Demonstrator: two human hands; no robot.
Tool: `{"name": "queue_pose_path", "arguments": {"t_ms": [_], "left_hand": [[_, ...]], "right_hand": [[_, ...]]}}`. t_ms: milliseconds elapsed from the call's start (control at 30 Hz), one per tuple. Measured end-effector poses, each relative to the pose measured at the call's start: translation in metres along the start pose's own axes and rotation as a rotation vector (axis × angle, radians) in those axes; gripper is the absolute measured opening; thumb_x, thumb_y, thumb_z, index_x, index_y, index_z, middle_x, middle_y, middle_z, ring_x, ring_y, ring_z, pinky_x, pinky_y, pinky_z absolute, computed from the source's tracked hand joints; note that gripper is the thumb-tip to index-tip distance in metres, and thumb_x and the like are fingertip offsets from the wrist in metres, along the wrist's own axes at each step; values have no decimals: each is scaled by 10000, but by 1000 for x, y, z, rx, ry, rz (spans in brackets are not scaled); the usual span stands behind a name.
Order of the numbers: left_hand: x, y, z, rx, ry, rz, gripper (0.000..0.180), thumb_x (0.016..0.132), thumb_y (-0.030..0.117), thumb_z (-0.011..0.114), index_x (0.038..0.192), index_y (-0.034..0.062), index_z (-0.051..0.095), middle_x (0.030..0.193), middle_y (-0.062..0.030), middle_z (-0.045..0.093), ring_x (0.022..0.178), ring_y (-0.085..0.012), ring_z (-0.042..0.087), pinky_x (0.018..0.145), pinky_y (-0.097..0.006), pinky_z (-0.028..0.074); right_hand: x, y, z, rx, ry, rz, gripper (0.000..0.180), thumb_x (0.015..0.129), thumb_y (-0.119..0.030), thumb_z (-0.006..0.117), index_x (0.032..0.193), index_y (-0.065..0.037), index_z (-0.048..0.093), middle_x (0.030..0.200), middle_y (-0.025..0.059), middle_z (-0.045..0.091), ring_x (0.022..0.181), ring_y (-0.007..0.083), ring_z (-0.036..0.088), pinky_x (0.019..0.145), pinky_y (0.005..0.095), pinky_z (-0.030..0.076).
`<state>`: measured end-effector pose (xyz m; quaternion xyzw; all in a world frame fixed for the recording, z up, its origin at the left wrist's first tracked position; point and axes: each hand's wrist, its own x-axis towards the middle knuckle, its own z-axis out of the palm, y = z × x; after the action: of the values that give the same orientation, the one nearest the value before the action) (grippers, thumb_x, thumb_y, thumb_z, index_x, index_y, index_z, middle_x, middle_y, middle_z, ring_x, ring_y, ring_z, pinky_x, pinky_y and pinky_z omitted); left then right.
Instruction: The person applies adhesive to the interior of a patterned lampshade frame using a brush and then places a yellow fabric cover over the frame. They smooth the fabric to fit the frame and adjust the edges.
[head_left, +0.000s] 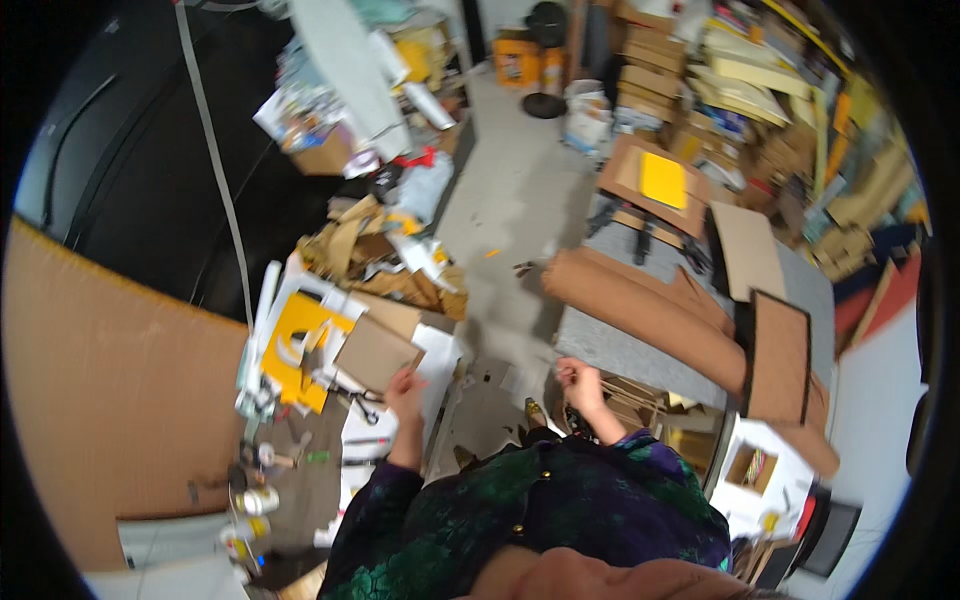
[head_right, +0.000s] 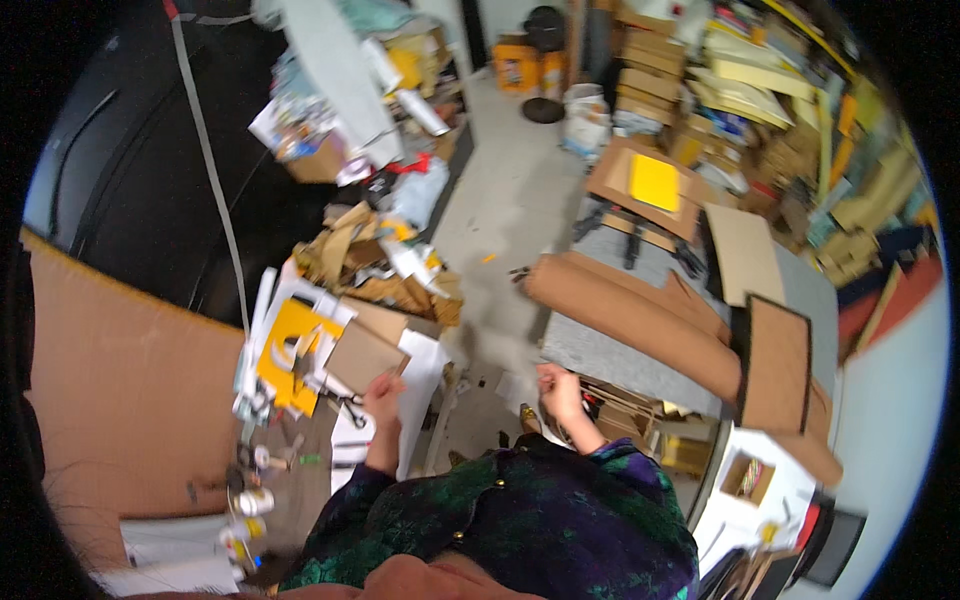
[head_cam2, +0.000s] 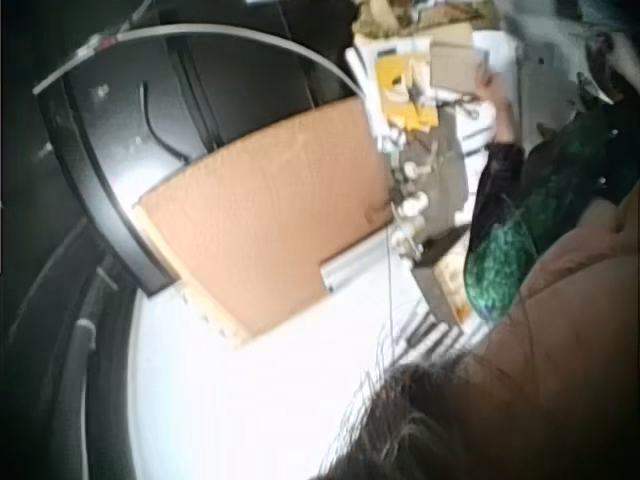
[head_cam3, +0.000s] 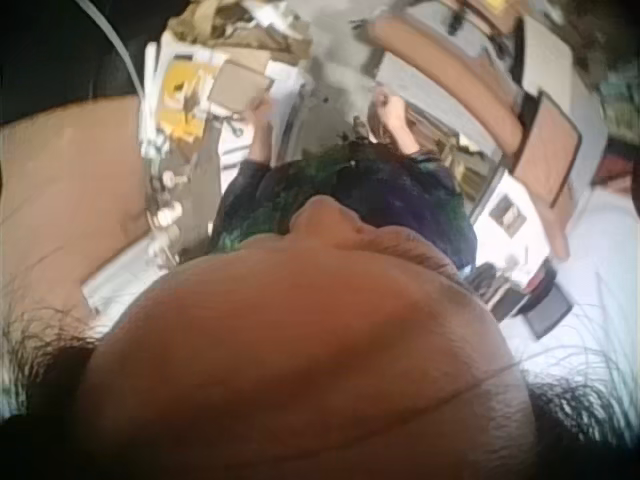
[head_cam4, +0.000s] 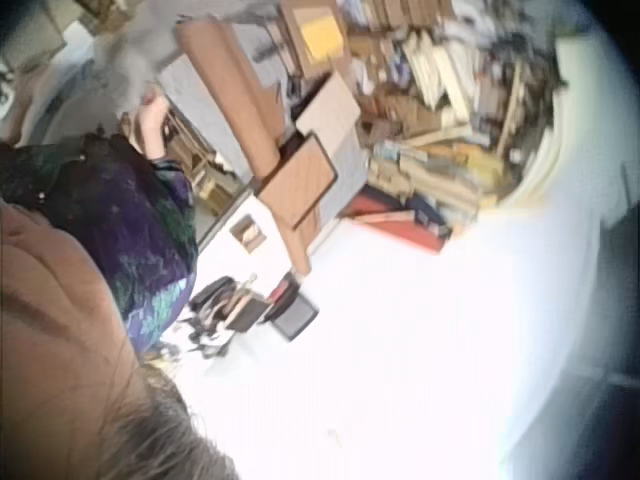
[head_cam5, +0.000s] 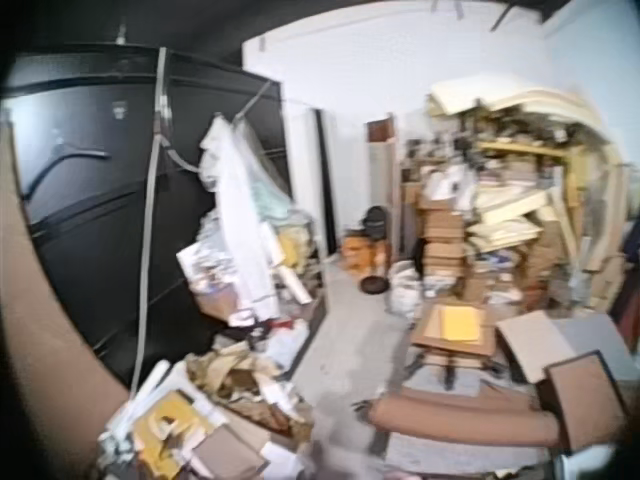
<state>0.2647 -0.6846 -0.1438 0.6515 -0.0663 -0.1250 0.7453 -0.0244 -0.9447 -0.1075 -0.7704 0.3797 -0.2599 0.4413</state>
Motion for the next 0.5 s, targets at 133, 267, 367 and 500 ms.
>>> {"name": "queue_pose_path", "arguments": {"t_ms": [133, 267, 367, 500], "left_hand": [[-33, 48, 84, 42, -37, -130, 106, 899, 82, 741, 948, -1, 696, 800, -53, 693, 674, -111, 634, 553, -269, 531], [-46, 57, 86, 107, 20, -242, 56, 913, 38, 710, 942, -5, 688, 772, -47, 678, 663, -101, 623, 554, -256, 516], [-56, 50, 80, -16, 162, -132, 36, 917, 27, 699, 936, -2, 690, 789, -51, 683, 680, -103, 629, 579, -258, 531], [-68, 64, 61, 65, 177, -241, 46, 908, 29, 710, 918, -9, 687, 799, -56, 688, 682, -114, 633, 588, -277, 556]], "right_hand": [[41, 27, -34, -60, -161, 112, 166, 870, -172, 751, 826, -19, 707, 630, 115, 647, 539, 175, 609, 556, 334, 496], [75, 17, -37, -228, -226, -65, 146, 851, -156, 750, 798, -29, 704, 650, 132, 663, 574, 240, 669, 562, 372, 516], [91, 14, -18, -26, -251, -194, 149, 840, -162, 747, 788, -27, 707, 668, 134, 679, 590, 265, 683, 584, 376, 536], [93, 5, 6, -18, -406, -180, 170, 803, -163, 767, 767, -10, 702, 666, 137, 682, 586, 264, 683, 578, 360, 538]]}}
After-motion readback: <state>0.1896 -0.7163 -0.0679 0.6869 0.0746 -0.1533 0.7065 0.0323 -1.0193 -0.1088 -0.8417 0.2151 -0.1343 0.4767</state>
